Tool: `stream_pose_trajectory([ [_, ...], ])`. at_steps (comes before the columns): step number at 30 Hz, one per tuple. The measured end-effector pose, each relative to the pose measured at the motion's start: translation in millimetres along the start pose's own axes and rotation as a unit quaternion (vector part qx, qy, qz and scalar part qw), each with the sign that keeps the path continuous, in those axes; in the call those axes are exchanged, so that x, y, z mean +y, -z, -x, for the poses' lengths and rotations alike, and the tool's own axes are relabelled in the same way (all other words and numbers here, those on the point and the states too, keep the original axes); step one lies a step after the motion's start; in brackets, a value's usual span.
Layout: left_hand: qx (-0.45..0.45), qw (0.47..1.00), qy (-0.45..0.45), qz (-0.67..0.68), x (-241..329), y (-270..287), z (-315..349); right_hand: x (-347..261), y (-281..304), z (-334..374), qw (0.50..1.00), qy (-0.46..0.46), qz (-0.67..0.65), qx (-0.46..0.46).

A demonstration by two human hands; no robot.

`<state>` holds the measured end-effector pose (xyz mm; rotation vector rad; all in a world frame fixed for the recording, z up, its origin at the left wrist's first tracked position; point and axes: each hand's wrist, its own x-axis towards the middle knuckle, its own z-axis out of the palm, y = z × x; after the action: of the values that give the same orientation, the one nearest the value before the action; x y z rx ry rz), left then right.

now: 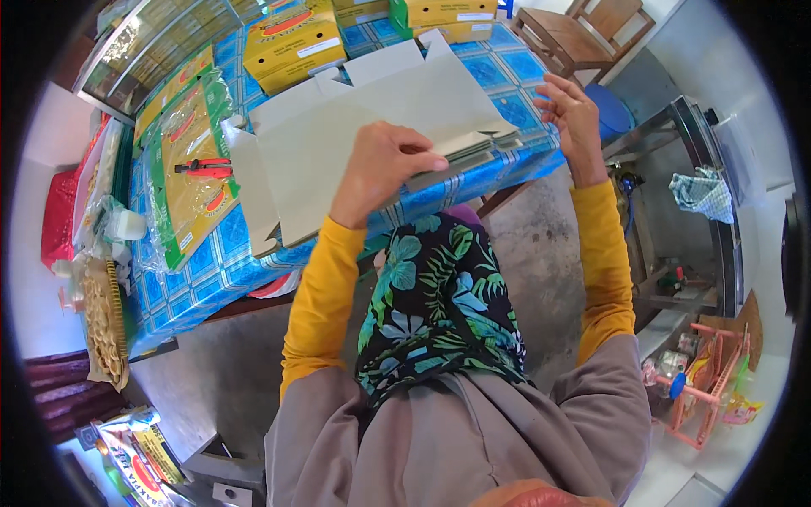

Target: The person assembles cardboard boxes by hand and using a utility knife. They fold pre-cut cardboard into shape, tucking tabs into slots to secure the structure, and then place the completed box on a table.

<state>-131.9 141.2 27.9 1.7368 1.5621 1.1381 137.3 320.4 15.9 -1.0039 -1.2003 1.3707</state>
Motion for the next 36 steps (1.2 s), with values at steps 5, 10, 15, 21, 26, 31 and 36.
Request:
stream_pose_trajectory([
  [5,-0.051,0.994,0.051,0.088,2.0,5.0,-12.4,7.9,30.2,44.8,0.999,-0.022,-0.042,0.007],
  [10,-0.001,0.998,0.000,-0.061,-5.0,10.1,-22.9,6.3,27.8,69.5,0.997,-0.031,-0.069,-0.012],
  [15,0.185,0.947,-0.183,-0.190,14.8,2.5,-9.2,7.5,11.1,93.2,0.999,0.013,-0.028,-0.014],
  [21,0.247,0.854,-0.350,-0.296,103.6,-12.3,60.3,-27.7,-20.4,132.2,0.940,0.044,-0.231,-0.248],
  [26,0.105,0.876,-0.405,-0.239,97.7,-75.8,117.6,-26.9,5.3,159.2,0.816,0.015,-0.470,-0.336],
  [31,-0.058,0.922,-0.359,-0.132,87.3,-109.8,173.6,-41.4,18.1,194.1,0.957,-0.038,-0.125,-0.260],
  [36,-0.105,0.972,-0.039,0.209,55.4,-140.5,187.1,9.2,44.1,204.9,0.946,0.045,0.197,-0.252],
])
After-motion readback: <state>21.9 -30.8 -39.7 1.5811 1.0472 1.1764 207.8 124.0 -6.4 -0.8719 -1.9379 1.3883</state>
